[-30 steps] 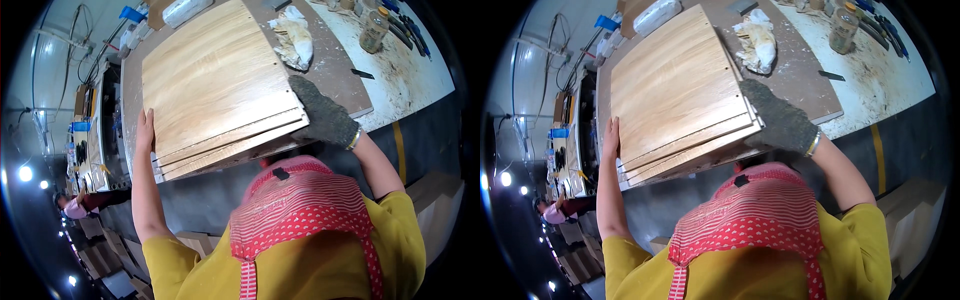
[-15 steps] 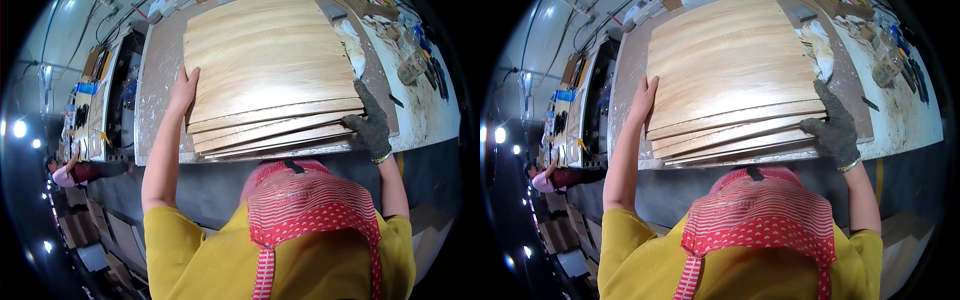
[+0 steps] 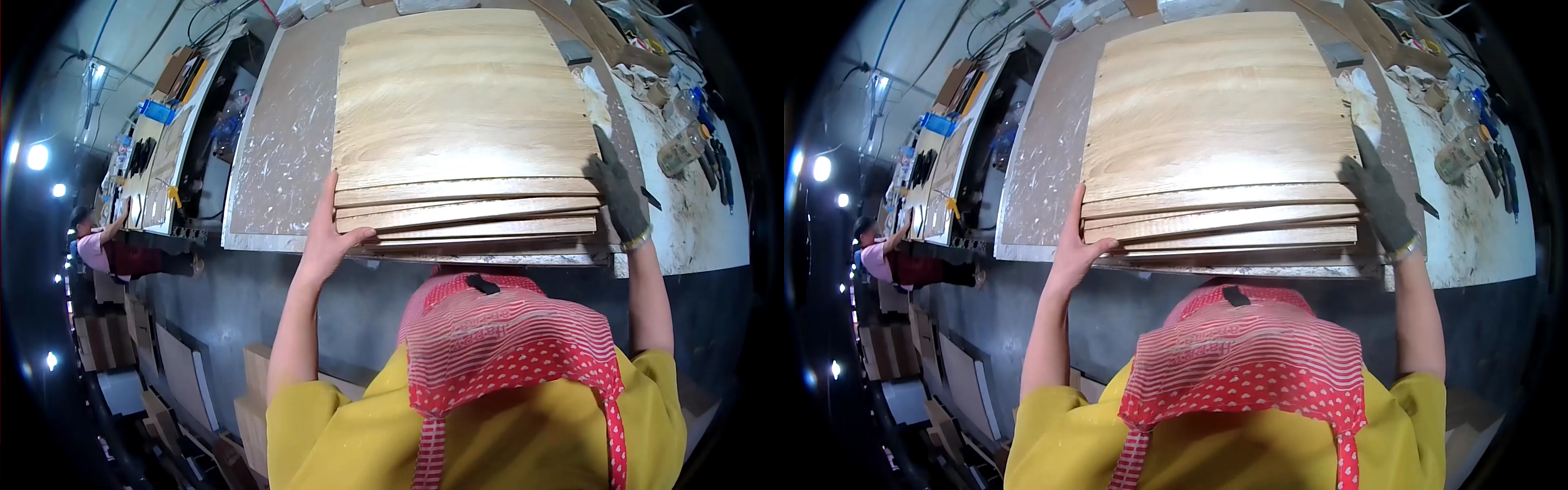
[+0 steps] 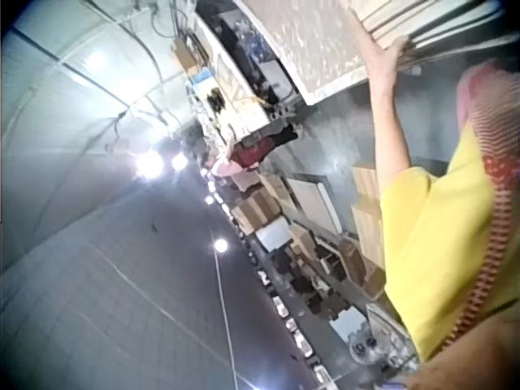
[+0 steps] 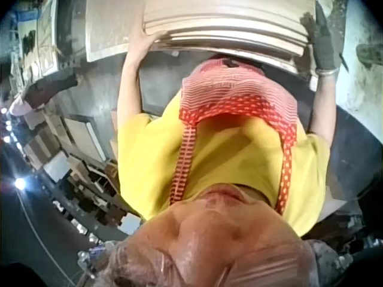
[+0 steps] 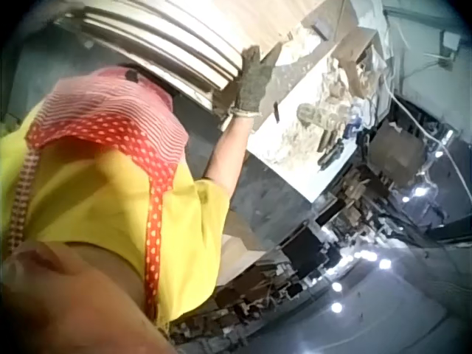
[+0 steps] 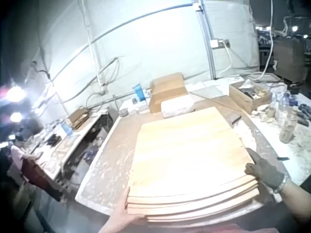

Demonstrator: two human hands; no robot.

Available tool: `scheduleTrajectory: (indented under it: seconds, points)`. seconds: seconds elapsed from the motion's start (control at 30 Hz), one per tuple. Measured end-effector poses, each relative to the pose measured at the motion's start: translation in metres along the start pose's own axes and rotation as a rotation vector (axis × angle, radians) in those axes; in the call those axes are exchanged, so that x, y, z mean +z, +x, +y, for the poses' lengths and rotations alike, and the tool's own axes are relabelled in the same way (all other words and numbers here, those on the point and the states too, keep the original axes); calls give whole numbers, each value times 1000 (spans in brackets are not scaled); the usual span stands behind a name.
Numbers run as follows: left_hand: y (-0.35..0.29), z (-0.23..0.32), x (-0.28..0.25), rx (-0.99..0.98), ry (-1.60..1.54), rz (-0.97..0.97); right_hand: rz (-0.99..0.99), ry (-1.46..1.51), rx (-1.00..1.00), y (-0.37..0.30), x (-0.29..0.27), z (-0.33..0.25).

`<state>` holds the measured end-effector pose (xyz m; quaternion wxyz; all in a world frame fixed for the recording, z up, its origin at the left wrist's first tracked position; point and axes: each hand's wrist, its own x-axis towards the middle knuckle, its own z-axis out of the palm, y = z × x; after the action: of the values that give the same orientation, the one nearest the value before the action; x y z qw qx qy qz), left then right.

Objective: The person wipes the surface of a wooden panel with a cloth, then stacks it with other similar panels. They repeat this process, picking up panels from the floor and wiping them before adding them to the stack on the workbench.

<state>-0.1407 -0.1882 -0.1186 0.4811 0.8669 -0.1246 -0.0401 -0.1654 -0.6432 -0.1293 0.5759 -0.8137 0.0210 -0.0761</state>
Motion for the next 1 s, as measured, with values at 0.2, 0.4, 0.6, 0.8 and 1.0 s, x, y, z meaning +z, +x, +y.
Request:
scheduleTrajectory:
  seconds: [0.2,0.4,0.6,0.8,1.0]
  points:
    - [8,0,-9,-67,-19,63,-12,-236,-10,23,3,-3]
    - [18,-8,-15,-88,41,79,-59,-376,-177,28,-6,16]
    - [30,-20,-17,-151,-293,71,-105,-335,-103,7,-7,9]
    - [54,-17,14,-197,-560,263,-139,-526,-159,1,-1,26]
    - [55,-20,17,-177,-634,227,-88,-454,-220,-10,1,34]
